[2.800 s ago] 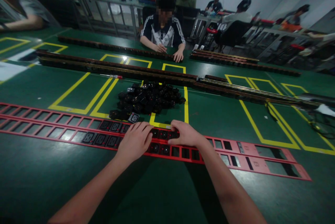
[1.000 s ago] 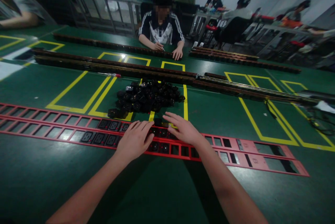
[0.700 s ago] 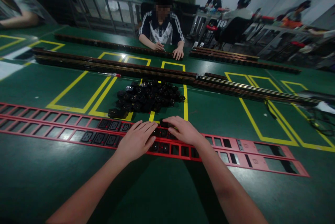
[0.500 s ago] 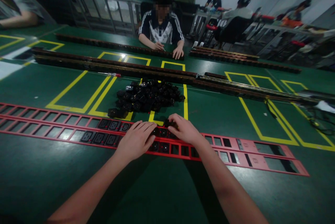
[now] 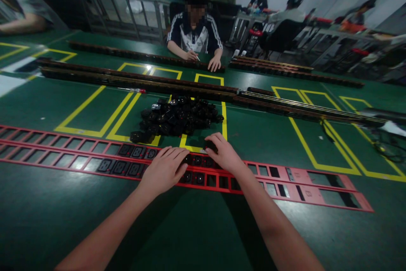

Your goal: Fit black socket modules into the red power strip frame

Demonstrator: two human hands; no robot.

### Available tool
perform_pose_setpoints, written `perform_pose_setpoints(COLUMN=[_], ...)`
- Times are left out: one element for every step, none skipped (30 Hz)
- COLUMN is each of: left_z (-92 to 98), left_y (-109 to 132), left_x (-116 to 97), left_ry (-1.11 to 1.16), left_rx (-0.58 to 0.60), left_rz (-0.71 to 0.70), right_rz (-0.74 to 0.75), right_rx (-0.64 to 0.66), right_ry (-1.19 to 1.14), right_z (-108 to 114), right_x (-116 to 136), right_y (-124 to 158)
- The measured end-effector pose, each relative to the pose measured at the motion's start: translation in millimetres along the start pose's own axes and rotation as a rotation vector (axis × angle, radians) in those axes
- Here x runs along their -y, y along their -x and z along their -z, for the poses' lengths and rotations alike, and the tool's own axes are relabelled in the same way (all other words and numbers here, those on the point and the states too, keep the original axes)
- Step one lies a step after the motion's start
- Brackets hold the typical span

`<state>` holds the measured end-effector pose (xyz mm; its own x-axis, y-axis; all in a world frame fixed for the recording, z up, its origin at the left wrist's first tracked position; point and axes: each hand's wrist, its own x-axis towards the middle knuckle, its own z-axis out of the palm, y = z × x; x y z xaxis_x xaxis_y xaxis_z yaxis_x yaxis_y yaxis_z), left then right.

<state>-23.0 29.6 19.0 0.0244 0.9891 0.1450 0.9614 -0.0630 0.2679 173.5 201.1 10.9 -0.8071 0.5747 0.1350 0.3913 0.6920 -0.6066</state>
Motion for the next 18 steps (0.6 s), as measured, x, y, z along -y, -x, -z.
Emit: perform_pose_setpoints(left_z=[0.1,0.0,0.0,-0.1,-0.2,-0.3,-0.3,-0.4,-0.5,-0.5,-0.6,-0.7,-0.7,-0.7,-0.7,-0.6,-0.6,-0.4], left_y=[0.0,0.0,0.1,0.3,0.4,0.6,0.7,0.7,0.7,0.6,0.5,0.4,0.4,0.6,1.0,1.6,2.3,3.1], left_x=[0.0,0.1,0.1,0.2,0.2,0.3,0.4,0.5,0.7,0.8,0.8,0.7,0.5,0.1,-0.5,-1.1,-1.9,-2.6], left_ry=[0.001,0.001,0.001,0.002,0.003,0.005,0.006,0.006,0.006,0.005,0.004,0.005,0.004,0.000,-0.009,-0.023,-0.040,-0.057], left_rx=[0.000,-0.002,-0.005,-0.009,-0.014,-0.018,-0.020,-0.020,-0.018,-0.014,-0.009,-0.002,0.000,-0.008,-0.032,-0.074,-0.129,-0.191], left_rz=[-0.002,-0.003,-0.003,-0.003,-0.003,-0.002,-0.001,0.000,0.002,0.004,0.005,0.002,-0.001,-0.001,0.009,0.030,0.057,0.087], right_rz=[-0.011,-0.021,-0.029,-0.033,-0.037,-0.045,-0.063,-0.096,-0.145,-0.204,-0.261,-0.290,-0.270,-0.199,-0.094,0.016,0.102,0.144], right_rx=[-0.016,-0.024,-0.026,-0.025,-0.028,-0.039,-0.062,-0.095,-0.134,-0.172,-0.202,-0.214,-0.199,-0.163,-0.115,-0.073,-0.049,-0.047], right_ry=[-0.006,-0.008,-0.007,-0.004,0.001,0.010,0.026,0.052,0.090,0.133,0.174,0.202,0.206,0.181,0.131,0.064,-0.012,-0.087], right_z=[-0.7,-1.2,-1.6,-1.8,-1.8,-1.7,-1.6,-1.3,-1.0,-0.7,-0.2,0.2,0.6,0.8,0.9,0.7,0.3,-0.3], right_x=[-0.9,-1.4,-1.5,-1.4,-1.2,-1.0,-0.9,-0.8,-0.9,-0.8,-0.7,-0.4,0.0,0.4,0.8,0.8,0.5,-0.2], right_y=[-0.4,-0.7,-0.9,-1.0,-1.1,-1.3,-1.4,-1.5,-1.5,-1.5,-1.2,-0.7,0.1,1.1,2.4,3.7,4.9,5.8])
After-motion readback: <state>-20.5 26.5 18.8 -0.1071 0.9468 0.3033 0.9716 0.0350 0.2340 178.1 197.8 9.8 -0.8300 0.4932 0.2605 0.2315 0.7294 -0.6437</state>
